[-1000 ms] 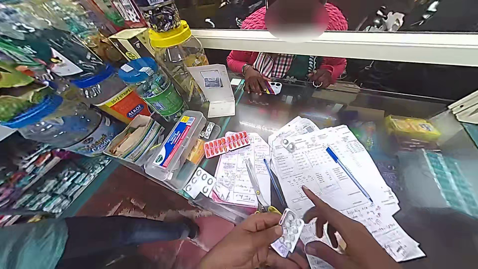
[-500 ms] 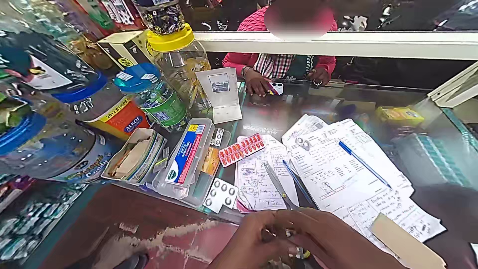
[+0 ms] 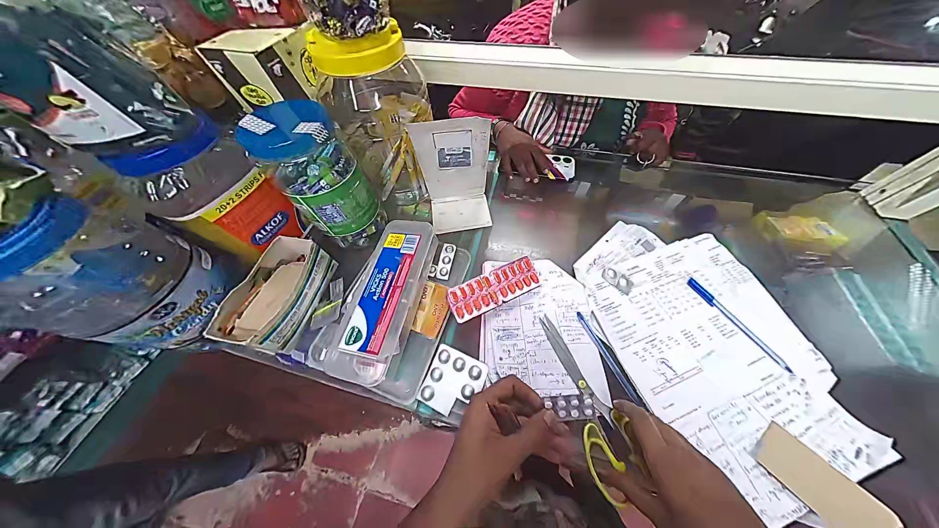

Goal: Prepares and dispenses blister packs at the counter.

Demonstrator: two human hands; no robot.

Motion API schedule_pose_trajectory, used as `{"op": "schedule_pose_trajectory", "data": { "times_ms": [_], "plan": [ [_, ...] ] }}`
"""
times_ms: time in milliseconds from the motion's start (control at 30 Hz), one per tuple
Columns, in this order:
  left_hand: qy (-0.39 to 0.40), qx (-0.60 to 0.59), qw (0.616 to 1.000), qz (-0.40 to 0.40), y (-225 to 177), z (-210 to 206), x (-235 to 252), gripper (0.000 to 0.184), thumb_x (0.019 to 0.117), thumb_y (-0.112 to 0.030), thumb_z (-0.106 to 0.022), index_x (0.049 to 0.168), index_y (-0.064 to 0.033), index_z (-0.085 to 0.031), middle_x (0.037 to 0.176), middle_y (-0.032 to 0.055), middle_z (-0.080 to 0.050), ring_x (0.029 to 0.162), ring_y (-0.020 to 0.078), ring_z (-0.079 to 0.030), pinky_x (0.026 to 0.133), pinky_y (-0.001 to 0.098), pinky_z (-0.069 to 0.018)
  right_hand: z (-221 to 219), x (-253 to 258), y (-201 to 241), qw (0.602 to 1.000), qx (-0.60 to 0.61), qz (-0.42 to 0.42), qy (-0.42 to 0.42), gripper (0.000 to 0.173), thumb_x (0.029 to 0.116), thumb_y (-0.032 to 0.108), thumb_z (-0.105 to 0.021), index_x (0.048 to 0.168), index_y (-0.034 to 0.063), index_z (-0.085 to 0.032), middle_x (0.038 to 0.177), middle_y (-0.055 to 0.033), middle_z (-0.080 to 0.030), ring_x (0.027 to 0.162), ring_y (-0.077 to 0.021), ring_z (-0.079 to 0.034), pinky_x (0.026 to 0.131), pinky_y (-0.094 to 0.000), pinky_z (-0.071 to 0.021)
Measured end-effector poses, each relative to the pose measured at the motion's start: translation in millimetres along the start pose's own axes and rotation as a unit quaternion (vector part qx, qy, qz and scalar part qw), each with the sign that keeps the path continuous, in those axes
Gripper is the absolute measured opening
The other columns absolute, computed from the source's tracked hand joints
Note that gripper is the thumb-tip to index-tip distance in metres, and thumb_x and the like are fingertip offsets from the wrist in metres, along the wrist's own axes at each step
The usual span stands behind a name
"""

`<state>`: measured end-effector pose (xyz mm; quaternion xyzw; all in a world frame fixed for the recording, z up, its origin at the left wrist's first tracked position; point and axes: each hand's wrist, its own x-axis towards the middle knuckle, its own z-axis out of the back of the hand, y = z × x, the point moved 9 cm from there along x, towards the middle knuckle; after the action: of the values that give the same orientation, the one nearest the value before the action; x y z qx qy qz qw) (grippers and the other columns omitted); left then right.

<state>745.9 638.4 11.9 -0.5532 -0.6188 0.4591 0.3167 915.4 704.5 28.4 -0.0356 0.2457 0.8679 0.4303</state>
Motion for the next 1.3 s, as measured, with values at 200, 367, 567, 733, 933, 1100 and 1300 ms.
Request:
{"op": "schedule_pose_trajectory", "data": {
  "times_ms": [200,367,567,733,933,1100,1300],
  "plan": [
    [-0.068,-0.150,0.986,0.017,9.6,9.0,1.9,0.007,0.0954,0.001,-0.061,0.095,-0.0053,-0.065,0.093,0.0093,-0.075,0.086,0.0229,-0.077,0.084,0.0409,-0.0639,9.0,1.3,-30.7,0.976,0.206,0.013,0.072,0.062,0.0807,0.013,-0.081,0.135,-0.0036,-0.057,0.094,-0.0151,-0.074,0.077,-0.0271,-0.073,0.071,-0.0467,-0.0605],
    [-0.108,-0.246,0.963,0.003,12.5,2.5,4.5,0.015,0.0945,0.003,-0.059,0.086,-0.0083,-0.064,0.097,0.0071,-0.074,0.090,0.0184,-0.074,0.093,0.0402,-0.0603,-8.0,-26.9,-50.8,0.812,0.575,0.035,0.094,0.047,0.0941,0.020,-0.068,0.137,0.0119,-0.052,0.102,0.0104,-0.072,0.084,-0.0038,-0.069,0.073,-0.0247,-0.0586],
    [-0.135,-0.289,0.948,-0.003,18.2,-18.3,14.5,0.018,0.0949,0.004,-0.056,0.081,-0.0071,-0.060,0.103,0.0131,-0.074,0.095,0.0228,-0.074,0.094,0.0417,-0.0597,-26.2,-24.8,-35.2,0.830,0.534,0.115,0.108,0.067,0.0958,0.059,-0.060,0.132,0.0022,-0.052,0.092,0.0091,-0.060,0.076,0.0006,-0.057,0.066,-0.0204,-0.0500],
    [-0.151,-0.299,0.942,0.031,27.0,-31.6,21.6,0.017,0.0977,0.004,-0.049,0.085,-0.0061,-0.056,0.091,0.0140,-0.073,0.090,0.0281,-0.076,0.092,0.0469,-0.0607,-20.7,-23.3,-37.2,0.857,0.492,0.102,0.117,0.035,0.1005,0.021,-0.057,0.125,-0.0040,-0.056,0.086,0.0082,-0.059,0.070,0.0030,-0.056,0.063,-0.0182,-0.0485],
    [-0.167,-0.327,0.929,0.046,33.1,-39.2,26.4,0.016,0.0987,0.003,-0.044,0.089,-0.0048,-0.055,0.098,0.0188,-0.073,0.094,0.0321,-0.076,0.089,0.0466,-0.0622,-21.1,-20.6,-47.9,0.843,0.516,0.111,0.104,0.049,0.0991,0.044,-0.062,0.121,0.0003,-0.058,0.083,0.0091,-0.061,0.069,0.0025,-0.057,0.062,-0.0192,-0.0501],
    [-0.182,-0.320,0.929,0.030,29.0,-43.1,29.5,0.017,0.0981,0.004,-0.045,0.087,-0.0051,-0.054,0.097,0.0185,-0.073,0.094,0.0319,-0.076,0.089,0.0460,-0.0625,-17.1,-15.4,-49.5,0.839,0.522,0.119,0.099,0.050,0.0979,0.045,-0.062,0.120,0.0004,-0.058,0.082,0.0094,-0.061,0.067,0.0028,-0.057,0.061,-0.0188,-0.0499],
    [-0.193,-0.335,0.922,0.013,28.4,-41.7,31.7,0.016,0.0975,0.004,-0.046,0.087,-0.0039,-0.055,0.098,0.0200,-0.073,0.093,0.0327,-0.076,0.089,0.0462,-0.0623,-12.0,-12.0,-45.8,0.836,0.529,0.113,0.091,0.035,0.0977,0.025,-0.063,0.119,-0.0022,-0.058,0.078,0.0104,-0.059,0.063,0.0044,-0.055,0.056,-0.0165,-0.0469]
  ]
}}
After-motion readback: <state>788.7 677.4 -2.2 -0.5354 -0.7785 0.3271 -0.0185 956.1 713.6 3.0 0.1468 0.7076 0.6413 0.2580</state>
